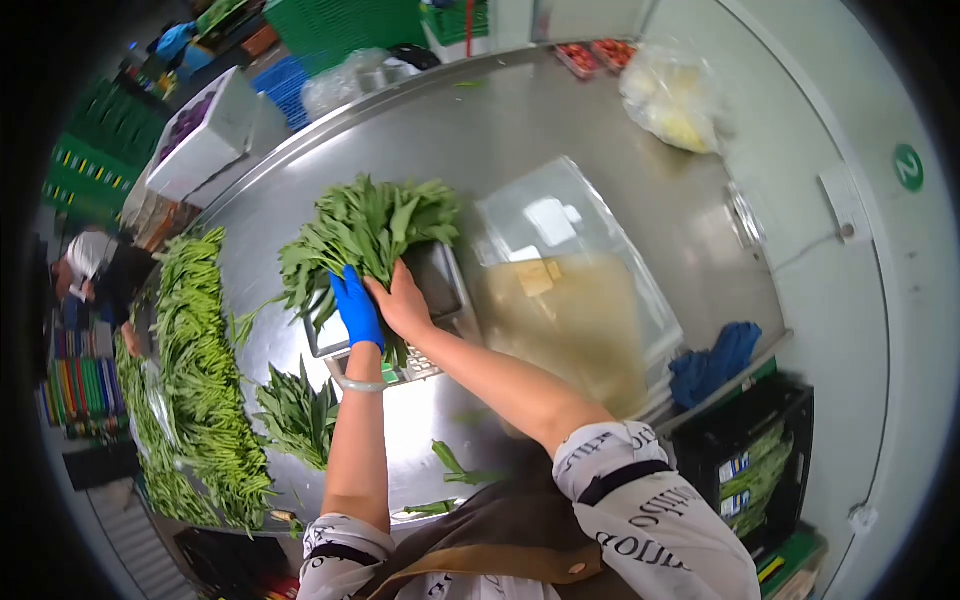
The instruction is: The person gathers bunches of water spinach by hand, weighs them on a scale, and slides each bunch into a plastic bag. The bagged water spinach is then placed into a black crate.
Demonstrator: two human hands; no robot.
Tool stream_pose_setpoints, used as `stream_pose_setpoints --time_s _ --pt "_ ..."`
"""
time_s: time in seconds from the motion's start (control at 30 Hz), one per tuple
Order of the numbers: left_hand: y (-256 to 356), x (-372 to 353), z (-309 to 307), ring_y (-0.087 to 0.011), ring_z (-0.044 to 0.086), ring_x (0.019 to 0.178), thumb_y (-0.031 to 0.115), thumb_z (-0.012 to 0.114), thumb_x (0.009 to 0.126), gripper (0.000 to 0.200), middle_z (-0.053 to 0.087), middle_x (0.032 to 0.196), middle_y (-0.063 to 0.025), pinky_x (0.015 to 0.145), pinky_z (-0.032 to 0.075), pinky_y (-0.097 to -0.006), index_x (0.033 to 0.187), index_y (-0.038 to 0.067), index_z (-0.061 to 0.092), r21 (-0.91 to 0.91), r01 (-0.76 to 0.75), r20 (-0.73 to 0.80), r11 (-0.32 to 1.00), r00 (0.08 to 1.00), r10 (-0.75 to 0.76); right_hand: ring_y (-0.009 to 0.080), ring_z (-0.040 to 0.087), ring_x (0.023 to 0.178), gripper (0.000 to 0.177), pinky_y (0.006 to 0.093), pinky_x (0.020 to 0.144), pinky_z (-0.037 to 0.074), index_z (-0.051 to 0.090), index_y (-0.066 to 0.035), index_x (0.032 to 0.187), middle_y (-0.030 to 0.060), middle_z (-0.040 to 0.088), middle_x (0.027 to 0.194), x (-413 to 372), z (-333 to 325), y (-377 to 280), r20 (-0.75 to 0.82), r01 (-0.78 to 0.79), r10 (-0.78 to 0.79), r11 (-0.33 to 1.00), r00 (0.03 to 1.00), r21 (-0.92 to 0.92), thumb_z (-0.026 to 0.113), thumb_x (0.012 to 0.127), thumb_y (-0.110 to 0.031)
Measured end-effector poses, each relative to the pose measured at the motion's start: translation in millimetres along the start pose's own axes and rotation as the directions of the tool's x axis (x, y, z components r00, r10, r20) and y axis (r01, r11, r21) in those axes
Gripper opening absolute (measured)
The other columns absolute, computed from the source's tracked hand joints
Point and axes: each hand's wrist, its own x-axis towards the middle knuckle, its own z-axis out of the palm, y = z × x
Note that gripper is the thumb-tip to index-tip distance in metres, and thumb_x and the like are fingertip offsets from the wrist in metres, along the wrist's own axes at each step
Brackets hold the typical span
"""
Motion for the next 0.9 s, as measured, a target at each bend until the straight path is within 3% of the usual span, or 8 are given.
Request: stream_pose_setpoints --time_s 0.13,0.23,0.33,0.47,0.57,0.63,0.77,0.9 --pt "47.7 -91.8 39.6 -0.0228 0.043 0.122 0.021 0.042 0.099 0.049 0.044 0.136 -0.0174 0.102 0.032 -0.0326 0.140 -0.004 0.030 -0.252 -0.206 0.113 0.946 0.964 0.240 0.0407 0.048 0.116 0.064 0.0407 0.098 0.038 0.030 0.003 0.136 0.0247 0.049 0.126 -54.0 -85.8 -47.0 -0.123 0.199 -0.194 0.979 0.973 0.034 0.056 0.089 -0.033" --pt "32.2 -169.5 68.2 -0.0199 0.037 0.127 0.017 0.042 0.100 0.047 0.038 0.142 -0.0144 0.106 0.028 -0.0312 0.141 -0.004 0.030 -0.153 -0.315 0.229 0.937 0.911 0.343 0.0270 0.050 0.118 0.062 0.0349 0.100 0.036 0.028 0.005 0.137 0.0221 0.050 0.127 -108.6 -148.5 -9.3 -0.202 0.243 -0.205 0.952 0.958 0.184 0.058 0.088 -0.018" --pt "-5.6 -234.6 99.9 -0.0212 0.037 0.128 0.013 0.042 0.098 0.049 0.037 0.143 -0.0155 0.107 0.028 -0.0318 0.142 -0.003 0.027 -0.228 -0.021 0.372 0.973 0.922 0.107 0.0262 0.046 0.120 0.059 0.0357 0.103 0.033 0.027 0.003 0.138 0.0178 0.047 0.130 -162.1 -204.4 40.7 -0.241 0.103 -0.063 0.982 0.969 0.159 0.055 0.090 -0.017" --pt "-111.5 -263.5 111.3 -0.0208 0.042 0.125 0.018 0.048 0.096 0.054 0.042 0.139 -0.0172 0.103 0.032 -0.0304 0.142 -0.003 0.028 0.085 0.187 0.563 0.979 0.801 -0.202 0.0328 0.050 0.117 0.064 0.0372 0.099 0.037 0.025 0.001 0.139 0.0229 0.049 0.128 -197.8 -255.1 134.1 -0.208 -0.470 0.422 0.819 0.882 -0.331 0.057 0.090 -0.026" --pt "-130.1 -262.7 113.8 -0.0223 0.049 0.117 0.021 0.052 0.094 0.056 0.050 0.132 -0.0164 0.098 0.038 -0.0311 0.141 -0.002 0.030 0.162 0.230 0.553 0.960 0.785 -0.281 0.0348 0.053 0.113 0.063 0.0381 0.095 0.040 0.031 0.000 0.137 0.0244 0.052 0.123 -210.5 -261.0 179.5 -0.232 -0.318 0.236 0.841 0.944 -0.438 0.059 0.089 -0.030" --pt "-103.2 -261.0 92.8 -0.0205 0.053 0.110 0.023 0.055 0.093 0.054 0.055 0.125 -0.0140 0.093 0.041 -0.0294 0.137 -0.002 0.037 0.194 0.318 0.534 0.928 0.759 -0.372 0.0328 0.054 0.111 0.063 0.0377 0.094 0.041 0.035 0.000 0.135 0.0227 0.055 0.119 -219.8 -275.7 177.2 -0.141 -0.348 0.325 0.917 0.935 -0.194 0.061 0.087 -0.030" --pt "-112.3 -249.7 35.5 -0.0131 0.054 0.096 0.018 0.058 0.092 0.037 0.058 0.111 -0.0060 0.082 0.045 -0.0252 0.126 0.004 0.051 0.095 0.149 0.277 0.984 0.946 -0.170 0.0240 0.059 0.095 0.045 0.0343 0.083 0.047 0.047 -0.001 0.121 0.0155 0.061 0.108 -228.9 -345.9 162.1 -0.291 -0.315 0.251 0.928 0.923 -0.200 0.064 0.084 -0.020" --pt "-150.0 -238.1 6.8 -0.0134 0.055 0.088 0.013 0.061 0.087 0.037 0.059 0.102 -0.0049 0.076 0.046 -0.0263 0.122 0.007 0.052 0.141 0.430 0.275 0.891 0.848 -0.453 0.0222 0.061 0.087 0.037 0.0332 0.078 0.047 0.050 -0.004 0.117 0.0128 0.063 0.097 -223.7 -390.0 168.1 -0.413 -0.369 0.271 0.912 0.869 -0.180 0.061 0.083 -0.014"
